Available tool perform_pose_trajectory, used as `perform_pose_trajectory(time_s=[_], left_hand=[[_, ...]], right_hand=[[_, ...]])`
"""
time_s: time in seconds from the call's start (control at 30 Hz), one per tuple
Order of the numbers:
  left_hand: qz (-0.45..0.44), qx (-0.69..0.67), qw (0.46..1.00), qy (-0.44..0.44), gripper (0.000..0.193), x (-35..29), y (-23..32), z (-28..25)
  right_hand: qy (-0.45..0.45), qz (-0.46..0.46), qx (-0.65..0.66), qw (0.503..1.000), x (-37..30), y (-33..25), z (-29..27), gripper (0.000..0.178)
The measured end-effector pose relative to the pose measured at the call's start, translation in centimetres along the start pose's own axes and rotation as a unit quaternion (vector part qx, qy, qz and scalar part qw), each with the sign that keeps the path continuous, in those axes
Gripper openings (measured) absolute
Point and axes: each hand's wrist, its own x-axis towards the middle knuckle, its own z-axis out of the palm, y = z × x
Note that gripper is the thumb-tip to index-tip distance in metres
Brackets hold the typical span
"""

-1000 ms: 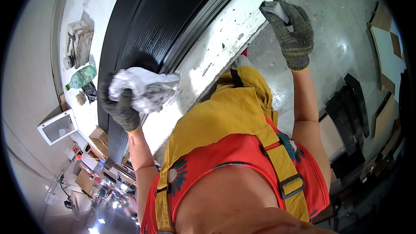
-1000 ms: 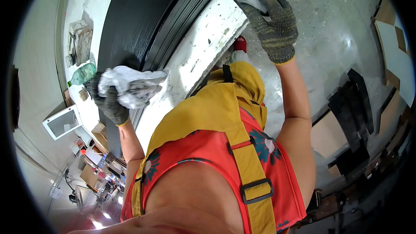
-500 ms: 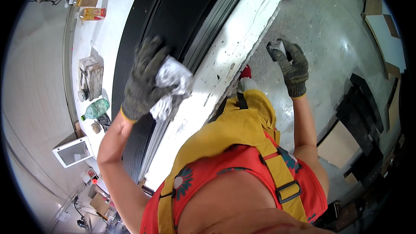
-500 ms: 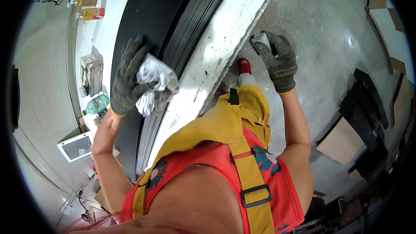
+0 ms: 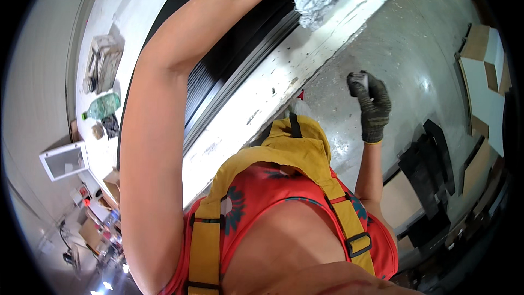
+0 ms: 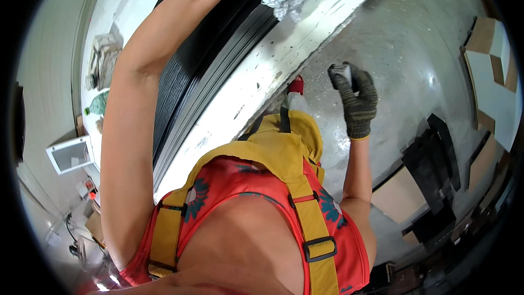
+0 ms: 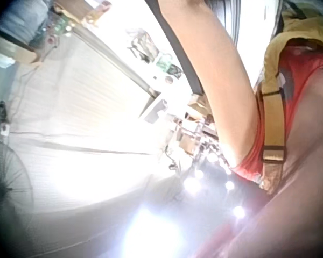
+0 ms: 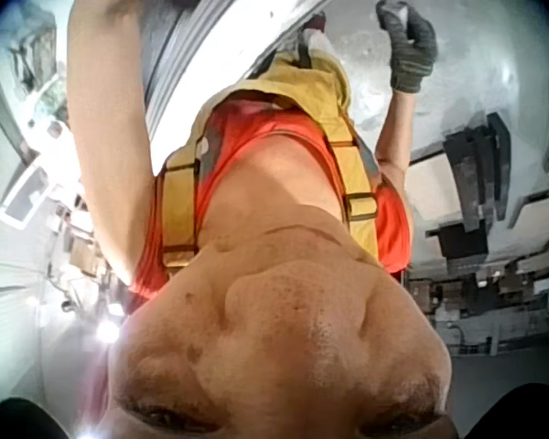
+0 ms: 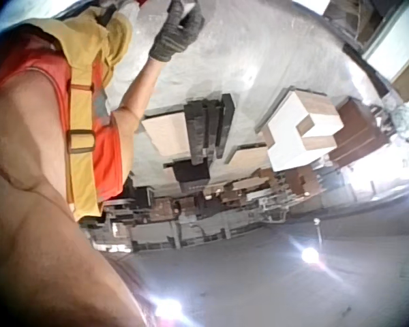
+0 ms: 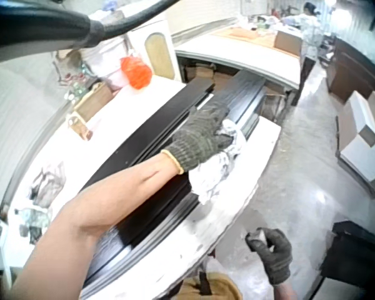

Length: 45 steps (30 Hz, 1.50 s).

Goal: The person wipes a long black curved object on a white workbench using a white cloth. They repeatedly rub the surface along its length, occasionally repositioning the cloth and adjusting their grip.

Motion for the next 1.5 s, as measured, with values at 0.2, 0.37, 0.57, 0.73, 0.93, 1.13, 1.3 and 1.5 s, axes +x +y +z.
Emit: perform_pose_trajectory(time_s=[0.2,0.37,0.57,0.73,0.93,1.13,1.3,1.5], left_hand=[[-0.022,0.027,0.995,-0.096,0.077,-4.6,2.2,-2.3],[0.011,0.000,0.998,-0.054,0.076,-9.4,3.0,-5.6],[-0.100,0.015,0.989,-0.105,0.075,-22.4,5.7,-14.5],[-0.241,0.052,0.956,-0.160,0.080,-34.4,10.1,-23.7],[-0.314,0.061,0.937,-0.141,0.091,-38.3,9.5,-25.7],[-0.341,0.033,0.932,-0.116,0.090,-37.6,11.1,-24.9],[-0.344,0.062,0.929,-0.119,0.086,-39.5,14.7,-25.0],[-0.328,0.072,0.934,-0.122,0.080,-39.6,14.7,-25.4]], right_hand=[[0.058,-0.209,0.115,0.969,9.6,-12.0,0.5,0.031],[-0.113,-0.206,0.320,0.918,27.3,-14.9,10.6,0.031],[-0.112,-0.094,0.349,0.926,28.6,-14.7,14.6,0.030],[-0.101,-0.095,0.331,0.934,29.2,-13.5,14.2,0.030],[-0.071,-0.152,0.279,0.946,28.3,-14.0,15.1,0.033],[-0.095,-0.156,0.179,0.967,25.1,-14.4,15.1,0.027],[-0.110,-0.168,0.146,0.969,20.6,-12.9,12.8,0.026],[-0.050,-0.153,0.227,0.961,19.7,-11.8,13.4,0.026]])
